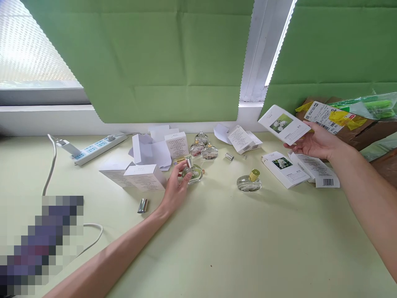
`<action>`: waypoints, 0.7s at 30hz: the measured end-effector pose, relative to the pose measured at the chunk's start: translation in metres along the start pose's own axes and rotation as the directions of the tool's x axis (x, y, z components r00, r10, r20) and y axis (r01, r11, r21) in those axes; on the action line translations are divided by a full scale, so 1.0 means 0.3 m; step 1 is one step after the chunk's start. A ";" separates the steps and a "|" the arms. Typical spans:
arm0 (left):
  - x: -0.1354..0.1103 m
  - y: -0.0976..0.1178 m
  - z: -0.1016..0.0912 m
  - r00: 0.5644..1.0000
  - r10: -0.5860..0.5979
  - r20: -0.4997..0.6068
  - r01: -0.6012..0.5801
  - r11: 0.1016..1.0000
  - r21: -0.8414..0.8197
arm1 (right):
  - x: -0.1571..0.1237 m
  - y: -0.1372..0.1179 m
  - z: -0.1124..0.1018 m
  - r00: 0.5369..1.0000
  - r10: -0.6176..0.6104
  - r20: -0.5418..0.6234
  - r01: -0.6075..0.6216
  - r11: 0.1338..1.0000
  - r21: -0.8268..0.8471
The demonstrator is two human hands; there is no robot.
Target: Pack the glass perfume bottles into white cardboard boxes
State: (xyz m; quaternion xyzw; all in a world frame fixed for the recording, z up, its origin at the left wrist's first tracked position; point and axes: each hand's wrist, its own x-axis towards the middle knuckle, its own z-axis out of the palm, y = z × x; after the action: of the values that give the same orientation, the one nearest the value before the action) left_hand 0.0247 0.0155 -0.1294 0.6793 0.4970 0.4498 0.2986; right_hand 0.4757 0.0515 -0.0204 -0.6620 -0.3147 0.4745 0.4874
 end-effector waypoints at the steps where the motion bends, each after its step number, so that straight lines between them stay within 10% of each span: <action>1: 0.000 0.000 0.000 1.000 0.000 -0.001 0.000 1.000 -0.003 | -0.015 -0.005 0.005 1.000 -0.030 0.007 0.030 0.999 0.013; 9: -0.003 0.011 -0.002 1.000 -0.022 0.001 0.022 1.000 -0.011 | -0.335 -0.041 0.124 0.904 -0.404 0.140 0.384 0.911 0.152; 13: -0.004 0.006 0.001 1.000 0.004 -0.013 -0.004 1.000 0.012 | -0.533 0.064 0.193 0.939 -0.315 0.135 0.312 0.949 0.046; 15: -0.004 0.002 0.004 1.000 0.022 -0.022 -0.022 1.000 0.020 | -0.606 0.153 0.237 0.930 -0.160 0.331 0.199 0.976 -0.086; 21: -0.009 0.012 0.007 0.999 0.048 -0.014 -0.046 0.996 0.080 | -0.730 0.383 0.386 0.884 -0.101 0.457 0.323 0.837 -0.440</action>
State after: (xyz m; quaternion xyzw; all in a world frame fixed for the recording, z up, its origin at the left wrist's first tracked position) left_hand 0.0279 0.0119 -0.1281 0.6987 0.5007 0.4418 0.2567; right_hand 0.2853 -0.1386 -0.0672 -0.6096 -0.5970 0.4465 0.2695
